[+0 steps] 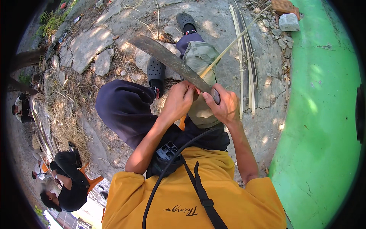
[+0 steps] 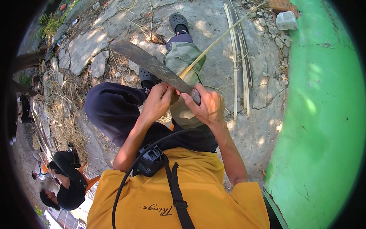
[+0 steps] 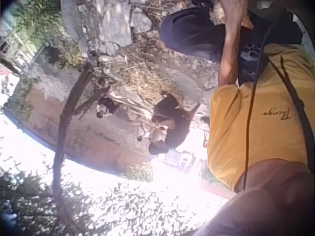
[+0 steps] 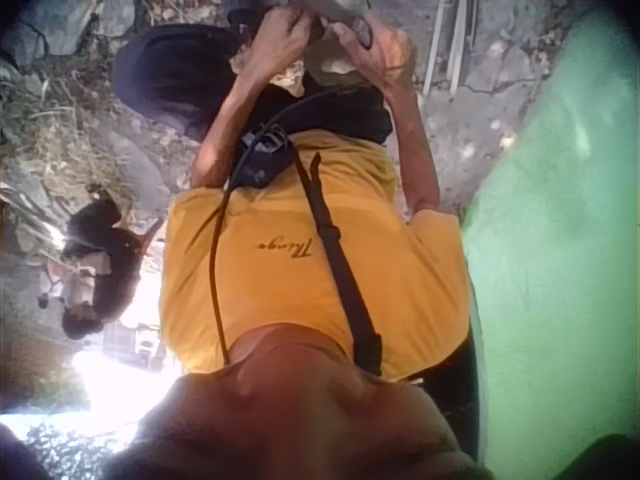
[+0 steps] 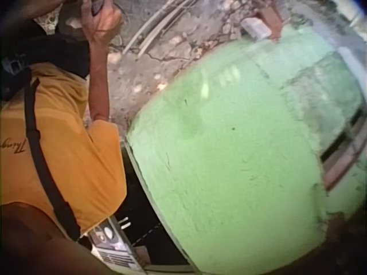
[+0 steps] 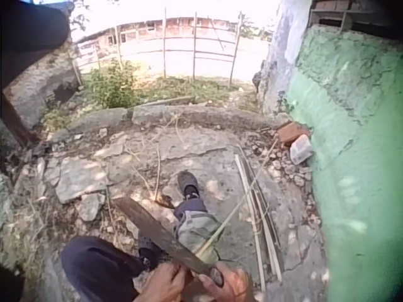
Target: The person bends and tests thin bamboo strips by hand, then shaves and pares down a bamboo strip using a machete.
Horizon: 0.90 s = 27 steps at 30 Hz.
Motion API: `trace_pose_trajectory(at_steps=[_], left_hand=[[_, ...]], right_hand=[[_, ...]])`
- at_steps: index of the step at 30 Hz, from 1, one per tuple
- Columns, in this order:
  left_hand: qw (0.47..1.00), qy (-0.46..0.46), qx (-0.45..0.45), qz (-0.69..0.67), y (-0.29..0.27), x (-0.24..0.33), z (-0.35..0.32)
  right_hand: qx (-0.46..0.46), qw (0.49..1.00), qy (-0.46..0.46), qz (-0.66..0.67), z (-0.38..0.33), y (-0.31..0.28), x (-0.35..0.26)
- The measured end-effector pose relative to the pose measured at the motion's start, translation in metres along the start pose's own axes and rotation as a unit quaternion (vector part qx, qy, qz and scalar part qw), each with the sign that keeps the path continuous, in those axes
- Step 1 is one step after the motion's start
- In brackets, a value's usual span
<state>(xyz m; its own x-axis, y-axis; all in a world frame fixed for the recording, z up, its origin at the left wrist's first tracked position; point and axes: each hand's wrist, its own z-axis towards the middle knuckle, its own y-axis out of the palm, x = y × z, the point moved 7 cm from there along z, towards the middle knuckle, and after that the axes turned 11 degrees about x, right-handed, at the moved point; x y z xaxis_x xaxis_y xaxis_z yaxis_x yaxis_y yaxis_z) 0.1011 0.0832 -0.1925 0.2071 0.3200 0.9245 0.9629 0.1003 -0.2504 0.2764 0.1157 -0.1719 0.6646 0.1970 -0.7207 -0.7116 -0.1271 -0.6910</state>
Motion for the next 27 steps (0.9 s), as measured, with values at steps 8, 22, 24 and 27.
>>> trace_pose_trajectory(at_steps=[8,22,24,27], left_hand=[[0.999,0.040,0.019,-0.004,-0.009,-0.002,-0.005],[0.999,0.000,0.024,0.024,-0.044,-0.006,-0.075],[0.999,-0.013,0.018,0.024,-0.052,-0.005,-0.090],[1.000,-0.021,0.015,0.011,-0.056,-0.010,-0.100]], right_hand=[[0.001,0.999,-0.010,-0.033,0.003,0.007,-0.005],[0.010,0.999,0.012,-0.043,0.001,0.010,-0.003],[0.015,0.999,0.017,-0.045,0.001,0.008,-0.002],[0.024,0.998,0.030,-0.054,0.001,0.005,-0.001]])
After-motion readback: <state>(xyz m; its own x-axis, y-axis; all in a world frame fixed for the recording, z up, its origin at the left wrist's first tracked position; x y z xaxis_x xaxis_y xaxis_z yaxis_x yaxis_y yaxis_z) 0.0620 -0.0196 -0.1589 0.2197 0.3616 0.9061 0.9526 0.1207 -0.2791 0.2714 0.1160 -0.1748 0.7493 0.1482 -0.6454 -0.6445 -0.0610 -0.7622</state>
